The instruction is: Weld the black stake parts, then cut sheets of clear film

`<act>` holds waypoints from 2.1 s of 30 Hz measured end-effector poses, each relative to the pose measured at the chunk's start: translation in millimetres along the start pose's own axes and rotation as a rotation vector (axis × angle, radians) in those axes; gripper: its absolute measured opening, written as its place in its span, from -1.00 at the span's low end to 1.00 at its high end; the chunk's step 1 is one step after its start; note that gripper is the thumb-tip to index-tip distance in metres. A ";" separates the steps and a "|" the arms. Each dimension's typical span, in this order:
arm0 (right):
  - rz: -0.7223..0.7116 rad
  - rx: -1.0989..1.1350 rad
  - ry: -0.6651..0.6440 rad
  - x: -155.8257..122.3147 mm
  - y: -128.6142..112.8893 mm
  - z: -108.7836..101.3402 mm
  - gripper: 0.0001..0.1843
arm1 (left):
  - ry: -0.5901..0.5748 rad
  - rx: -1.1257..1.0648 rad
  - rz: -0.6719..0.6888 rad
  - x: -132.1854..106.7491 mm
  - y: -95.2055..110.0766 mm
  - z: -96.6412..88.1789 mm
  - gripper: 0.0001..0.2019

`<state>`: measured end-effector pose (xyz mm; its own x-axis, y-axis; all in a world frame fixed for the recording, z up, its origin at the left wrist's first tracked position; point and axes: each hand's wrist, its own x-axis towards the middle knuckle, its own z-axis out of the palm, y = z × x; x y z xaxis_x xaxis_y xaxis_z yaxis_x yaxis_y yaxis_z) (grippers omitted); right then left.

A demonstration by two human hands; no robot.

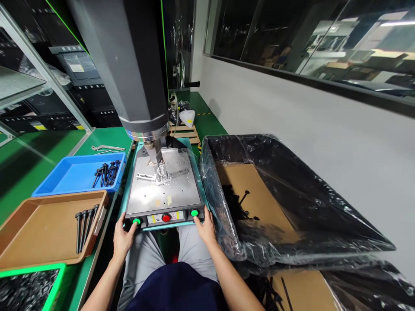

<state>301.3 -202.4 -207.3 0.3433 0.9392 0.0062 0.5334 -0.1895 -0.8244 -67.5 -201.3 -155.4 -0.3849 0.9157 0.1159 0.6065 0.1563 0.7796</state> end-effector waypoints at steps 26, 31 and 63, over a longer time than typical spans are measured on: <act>-0.024 0.120 0.020 2.9 16.1 -0.7 -0.19 | -0.255 -0.750 -0.176 79.2 176.1 40.0 -0.52; -0.025 0.146 0.122 -0.4 3.1 -8.5 -0.30 | -0.542 -0.882 -0.383 94.7 198.2 43.3 -0.56; -0.479 0.202 -0.078 167.1 -276.8 54.2 -0.73 | -0.421 -1.217 -0.188 75.5 232.2 16.2 -0.49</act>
<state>169.1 22.6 -8.8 0.0350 0.9270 0.3733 0.4542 0.3180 -0.8322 55.4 -89.8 24.4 -0.0136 0.9964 -0.0833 -0.5345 0.0631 0.8428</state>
